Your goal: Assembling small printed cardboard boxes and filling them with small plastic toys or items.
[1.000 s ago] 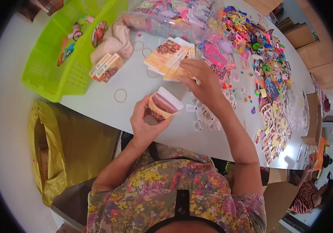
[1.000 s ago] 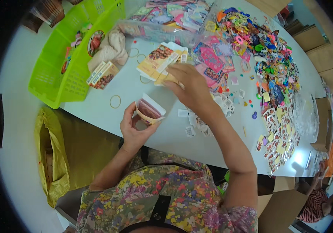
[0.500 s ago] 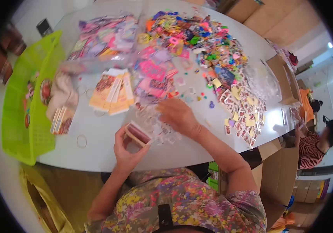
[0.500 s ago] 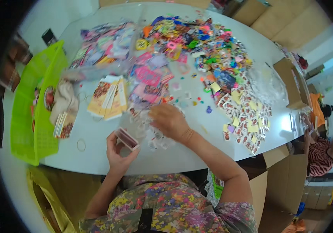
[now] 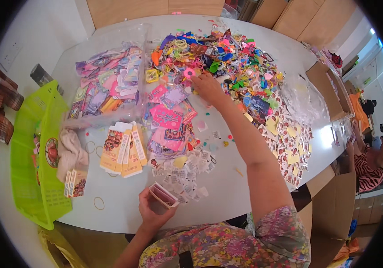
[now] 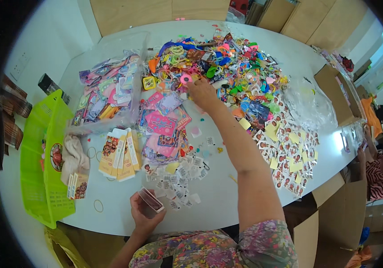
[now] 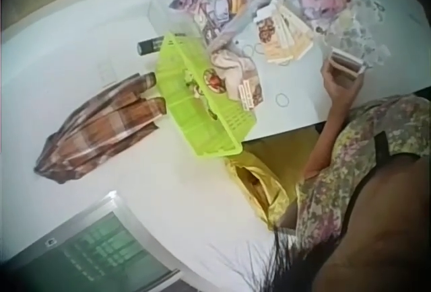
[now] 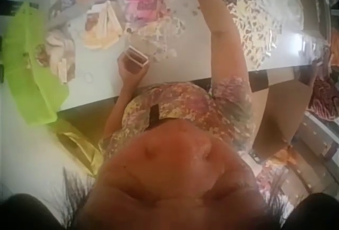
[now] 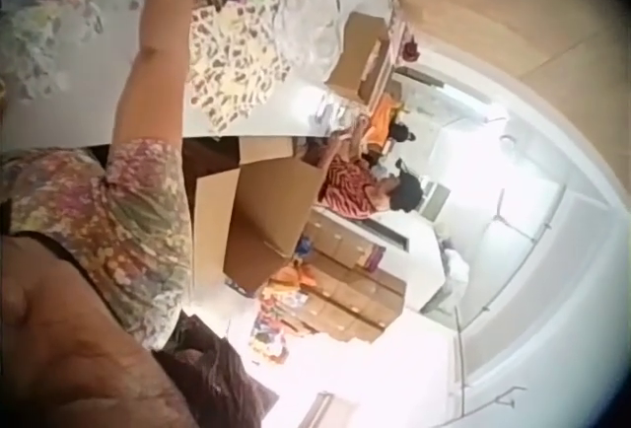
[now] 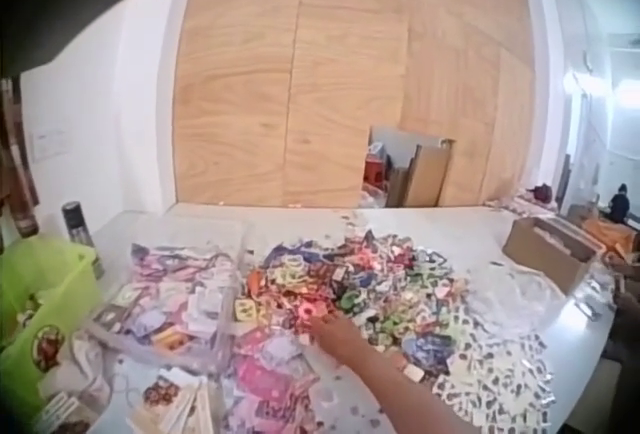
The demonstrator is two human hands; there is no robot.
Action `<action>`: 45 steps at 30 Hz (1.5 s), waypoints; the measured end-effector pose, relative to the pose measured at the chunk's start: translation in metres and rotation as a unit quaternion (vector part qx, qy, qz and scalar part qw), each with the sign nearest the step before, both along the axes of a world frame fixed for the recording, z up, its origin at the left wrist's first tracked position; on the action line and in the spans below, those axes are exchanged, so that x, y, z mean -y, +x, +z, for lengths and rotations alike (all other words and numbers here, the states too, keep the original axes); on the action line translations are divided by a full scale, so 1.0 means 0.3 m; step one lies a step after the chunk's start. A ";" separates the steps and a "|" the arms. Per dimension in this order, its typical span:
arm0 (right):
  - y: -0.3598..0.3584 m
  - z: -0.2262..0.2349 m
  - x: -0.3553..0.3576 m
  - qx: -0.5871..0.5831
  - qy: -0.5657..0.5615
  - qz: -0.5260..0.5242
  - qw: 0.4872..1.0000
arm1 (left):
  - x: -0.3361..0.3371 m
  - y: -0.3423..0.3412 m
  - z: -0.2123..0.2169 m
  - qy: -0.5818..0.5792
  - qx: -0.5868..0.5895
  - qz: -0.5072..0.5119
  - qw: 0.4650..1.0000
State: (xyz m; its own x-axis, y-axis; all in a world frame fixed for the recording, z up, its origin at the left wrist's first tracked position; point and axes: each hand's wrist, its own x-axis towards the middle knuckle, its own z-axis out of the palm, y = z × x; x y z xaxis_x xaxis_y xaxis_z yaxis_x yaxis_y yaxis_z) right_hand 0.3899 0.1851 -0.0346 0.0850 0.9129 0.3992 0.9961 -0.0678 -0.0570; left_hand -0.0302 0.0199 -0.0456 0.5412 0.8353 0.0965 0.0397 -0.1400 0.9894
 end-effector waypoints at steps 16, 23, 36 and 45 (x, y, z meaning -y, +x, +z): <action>0.005 0.115 0.327 -0.374 0.043 -0.061 0.925 | -0.009 0.009 0.034 -0.029 0.024 0.016 0.999; -0.013 0.065 0.138 -0.093 -0.032 0.009 0.995 | 0.002 0.013 0.018 -0.016 0.008 0.022 1.000; 0.018 0.208 0.340 -0.801 0.027 0.012 0.598 | -0.008 0.009 0.030 -0.015 0.029 0.018 0.999; -0.303 0.406 0.560 -0.833 -0.100 0.127 0.528 | 0.021 0.087 0.111 0.091 -0.061 0.053 0.993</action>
State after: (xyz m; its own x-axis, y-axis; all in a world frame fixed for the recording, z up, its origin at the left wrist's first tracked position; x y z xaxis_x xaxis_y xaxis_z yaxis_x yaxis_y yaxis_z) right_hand 0.2990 0.0170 0.0871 0.0315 0.9892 -0.1428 -0.4485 -0.1138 -0.8865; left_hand -0.0042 0.0136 -0.0123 0.4689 0.8625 0.1902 0.1820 -0.3051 0.9348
